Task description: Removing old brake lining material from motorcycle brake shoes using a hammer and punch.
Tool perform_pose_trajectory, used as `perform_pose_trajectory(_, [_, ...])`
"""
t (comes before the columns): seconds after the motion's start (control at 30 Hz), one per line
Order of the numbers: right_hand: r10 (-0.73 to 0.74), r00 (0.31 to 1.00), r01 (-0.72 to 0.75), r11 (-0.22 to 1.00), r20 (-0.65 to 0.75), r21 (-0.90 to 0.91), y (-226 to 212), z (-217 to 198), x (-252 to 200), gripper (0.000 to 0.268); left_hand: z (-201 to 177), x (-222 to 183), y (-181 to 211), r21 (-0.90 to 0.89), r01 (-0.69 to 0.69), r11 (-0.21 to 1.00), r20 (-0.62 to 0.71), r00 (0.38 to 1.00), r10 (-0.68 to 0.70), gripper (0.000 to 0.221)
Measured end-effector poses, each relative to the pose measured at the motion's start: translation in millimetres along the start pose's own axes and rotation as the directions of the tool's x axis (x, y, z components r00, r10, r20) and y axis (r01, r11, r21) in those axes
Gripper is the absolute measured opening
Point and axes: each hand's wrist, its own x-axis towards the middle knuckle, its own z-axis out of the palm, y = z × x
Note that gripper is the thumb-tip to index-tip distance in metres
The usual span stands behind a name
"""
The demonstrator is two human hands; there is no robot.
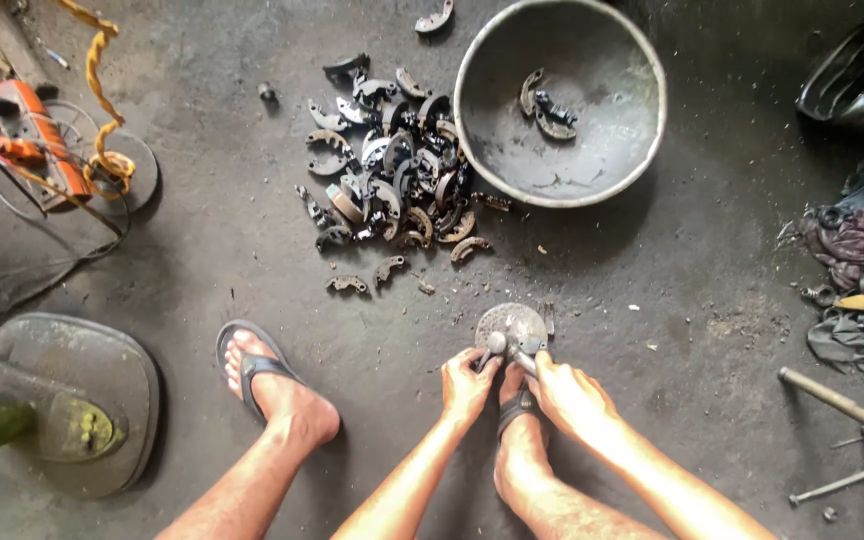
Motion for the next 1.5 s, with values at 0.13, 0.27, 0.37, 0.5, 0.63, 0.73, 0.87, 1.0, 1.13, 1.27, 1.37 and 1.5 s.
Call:
perform_pose_trajectory(0.13, [0.014, 0.999, -0.011, 0.998, -0.043, 0.063, -5.8, -11.2, 0.0, 0.041, -0.1, 2.7, 5.0, -0.014, 0.002, 1.000, -0.032, 0.999, -0.002, 0.031])
perform_pose_trajectory(0.27, [0.001, 0.996, 0.010, 0.992, -0.091, 0.127, 2.1, 2.4, -0.8, 0.039, 0.2, -8.4, 1.3, -0.052, 0.078, 0.996, -0.019, 0.997, -0.079, 0.030])
perform_pose_trajectory(0.37, [0.033, 0.999, -0.031, 0.996, -0.017, 0.081, -3.7, -14.9, 2.6, 0.040, -2.4, -4.2, 9.6, -0.066, 0.095, 0.993, -0.010, 0.995, -0.096, 0.030])
perform_pose_trajectory(0.5, [0.041, 0.977, 0.035, 0.937, -0.209, 0.347, -4.6, -17.1, -5.1, 0.040, -4.7, -3.1, 16.5, -0.067, 0.096, 0.993, -0.013, 0.995, -0.097, 0.031])
perform_pose_trajectory(0.63, [0.139, 0.984, -0.087, 0.917, -0.109, 0.390, 8.3, -17.3, -0.8, 0.038, -1.2, -1.8, 8.5, -0.069, 0.117, 0.991, 0.019, 0.993, -0.116, 0.030])
perform_pose_trajectory(0.73, [0.251, 0.966, -0.257, 0.900, 0.064, 0.353, 1.6, -30.9, -3.8, 0.036, 1.3, -0.6, 1.8, -0.043, 0.052, 0.998, -0.003, 0.999, -0.052, 0.030])
perform_pose_trajectory(0.87, [0.271, 0.962, -0.226, 0.862, -0.035, 0.454, 2.9, -16.6, -5.7, 0.037, -4.5, -6.3, 7.6, -0.002, 0.057, 0.998, 0.005, 0.998, -0.057, 0.031])
perform_pose_trajectory(1.0, [0.195, 0.981, -0.177, 0.910, -0.010, 0.375, 5.2, -27.9, -1.2, 0.041, -6.0, -0.3, 14.4, -0.018, 0.099, 0.995, 0.050, 0.994, -0.098, 0.030])
perform_pose_trajectory(1.13, [0.277, 0.960, -0.238, 0.882, -0.038, 0.408, -17.9, -27.2, -9.3, 0.042, -4.4, -7.0, 6.8, -0.006, 0.037, 0.999, 0.000, 0.999, -0.037, 0.030])
perform_pose_trajectory(1.27, [0.131, 0.991, -0.128, 0.981, -0.014, 0.148, -12.3, -15.0, 1.9, 0.047, -3.5, -2.9, 8.9, -0.050, 0.087, 0.995, -0.012, 0.996, -0.088, 0.029])
perform_pose_trajectory(1.37, [0.099, 0.994, -0.089, 0.983, -0.055, 0.159, -20.9, -17.8, -6.4, 0.046, 3.2, -6.4, -14.1, -0.158, 0.167, 0.973, 0.018, 0.986, -0.166, 0.026])
perform_pose_trajectory(1.5, [0.079, 0.996, -0.083, 0.991, 0.040, 0.102, -11.7, 3.7, -2.0, 0.036, 5.9, -2.5, -41.1, -0.393, 0.195, 0.899, -0.046, 0.972, -0.231, 0.023])
